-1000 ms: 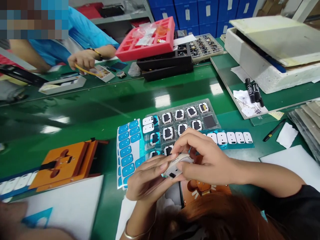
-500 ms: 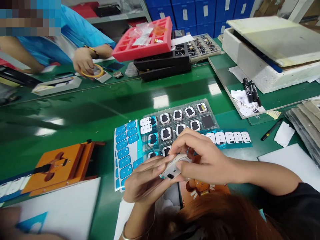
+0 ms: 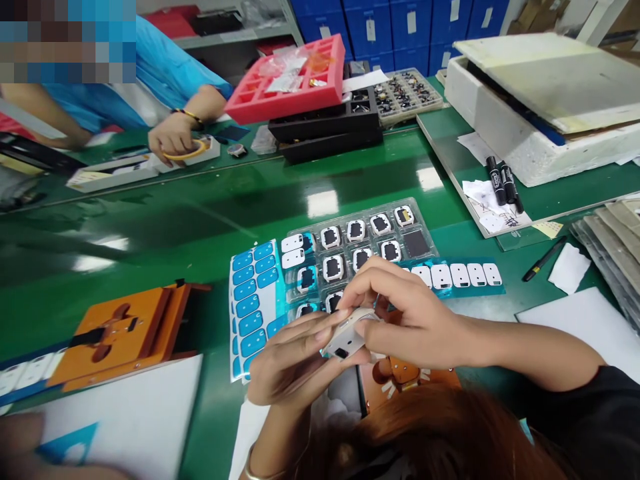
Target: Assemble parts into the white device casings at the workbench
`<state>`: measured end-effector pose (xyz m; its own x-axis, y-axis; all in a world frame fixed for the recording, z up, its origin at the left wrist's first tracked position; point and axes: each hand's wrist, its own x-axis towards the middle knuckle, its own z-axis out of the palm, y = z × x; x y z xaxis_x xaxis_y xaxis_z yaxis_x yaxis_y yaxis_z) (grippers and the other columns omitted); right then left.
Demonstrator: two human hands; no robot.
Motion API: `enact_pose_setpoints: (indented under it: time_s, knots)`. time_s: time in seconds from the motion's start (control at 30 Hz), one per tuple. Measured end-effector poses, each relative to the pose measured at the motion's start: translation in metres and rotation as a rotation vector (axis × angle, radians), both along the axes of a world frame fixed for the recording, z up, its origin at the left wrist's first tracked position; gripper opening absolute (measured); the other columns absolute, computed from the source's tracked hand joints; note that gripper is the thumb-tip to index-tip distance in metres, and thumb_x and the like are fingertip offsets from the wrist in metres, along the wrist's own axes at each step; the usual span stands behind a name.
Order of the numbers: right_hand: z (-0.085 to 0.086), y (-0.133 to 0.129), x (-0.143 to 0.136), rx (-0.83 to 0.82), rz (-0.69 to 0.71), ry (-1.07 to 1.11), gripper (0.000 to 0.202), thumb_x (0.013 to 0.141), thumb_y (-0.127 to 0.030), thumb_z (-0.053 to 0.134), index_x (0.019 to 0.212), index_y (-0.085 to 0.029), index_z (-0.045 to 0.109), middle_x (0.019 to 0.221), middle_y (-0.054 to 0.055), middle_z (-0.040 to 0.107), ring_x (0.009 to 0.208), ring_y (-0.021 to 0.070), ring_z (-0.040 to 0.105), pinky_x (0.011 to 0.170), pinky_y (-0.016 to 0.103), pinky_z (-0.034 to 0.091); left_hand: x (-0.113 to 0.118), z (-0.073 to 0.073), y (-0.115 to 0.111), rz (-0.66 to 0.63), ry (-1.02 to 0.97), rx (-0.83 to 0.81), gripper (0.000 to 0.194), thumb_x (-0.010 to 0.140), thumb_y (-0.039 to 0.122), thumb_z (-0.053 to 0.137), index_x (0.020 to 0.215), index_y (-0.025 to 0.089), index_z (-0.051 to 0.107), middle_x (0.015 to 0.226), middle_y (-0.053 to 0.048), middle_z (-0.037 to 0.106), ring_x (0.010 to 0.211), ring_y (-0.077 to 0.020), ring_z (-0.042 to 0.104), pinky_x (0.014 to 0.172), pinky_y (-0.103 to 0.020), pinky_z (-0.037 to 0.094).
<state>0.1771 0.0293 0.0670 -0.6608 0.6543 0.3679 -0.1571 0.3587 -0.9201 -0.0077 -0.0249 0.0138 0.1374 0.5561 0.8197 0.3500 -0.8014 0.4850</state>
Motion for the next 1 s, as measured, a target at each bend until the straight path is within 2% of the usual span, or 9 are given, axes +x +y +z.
enact_pose_setpoints:
  time_s: [0.23, 0.43, 0.63, 0.8, 1.0]
  knots:
    - [-0.0001, 0.0020, 0.0008, -0.039, 0.012, 0.023, 0.018, 0.091, -0.010, 0.044, 0.096, -0.017, 0.060, 0.091, 0.003, 0.053, 0.078, 0.0121, 0.050, 0.066, 0.024, 0.042, 0.0013, -0.0016, 0.0008, -0.035, -0.013, 0.011, 0.068, 0.072, 0.010, 0.084, 0.132, 0.018, 0.054, 0.120, -0.011, 0.069, 0.088, -0.0164, 0.074, 0.063, -0.026, 0.058]
    - [-0.0021, -0.0005, -0.0004, -0.221, 0.034, 0.060, 0.009, 0.091, -0.015, 0.053, 0.098, -0.018, 0.057, 0.092, 0.003, 0.051, 0.078, 0.0120, 0.050, 0.060, 0.020, 0.044, 0.0030, -0.0053, 0.0009, -0.029, -0.112, 0.026, 0.072, 0.068, 0.011, 0.086, 0.132, 0.016, 0.054, 0.124, -0.009, 0.068, 0.104, -0.0179, 0.071, 0.070, -0.026, 0.059]
    - [0.0003, 0.0000, 0.0013, -0.263, 0.058, 0.072, 0.015, 0.086, -0.009, 0.056, 0.098, -0.017, 0.060, 0.091, 0.002, 0.053, 0.075, 0.0100, 0.055, 0.056, 0.016, 0.047, 0.0043, -0.0048, 0.0032, -0.027, -0.136, 0.052, 0.070, 0.070, 0.019, 0.086, 0.132, 0.015, 0.054, 0.120, -0.008, 0.070, 0.100, -0.0175, 0.072, 0.068, -0.026, 0.059]
    - [-0.0011, 0.0012, 0.0029, -0.245, 0.041, 0.077, 0.009, 0.087, -0.010, 0.060, 0.092, -0.015, 0.064, 0.086, 0.002, 0.054, 0.067, 0.0077, 0.055, 0.051, 0.014, 0.047, 0.0041, -0.0039, 0.0035, -0.011, -0.135, 0.058, 0.070, 0.072, 0.028, 0.085, 0.133, 0.017, 0.053, 0.116, -0.007, 0.072, 0.097, -0.0176, 0.073, 0.065, -0.025, 0.059]
    - [-0.0050, 0.0010, 0.0017, -0.214, 0.012, 0.124, 0.010, 0.085, -0.008, 0.064, 0.087, -0.016, 0.067, 0.083, 0.001, 0.057, 0.067, 0.0079, 0.056, 0.053, 0.016, 0.048, 0.0032, -0.0021, 0.0026, 0.012, -0.103, 0.067, 0.069, 0.072, 0.028, 0.085, 0.133, 0.018, 0.054, 0.117, -0.007, 0.072, 0.095, -0.0182, 0.074, 0.061, -0.024, 0.060]
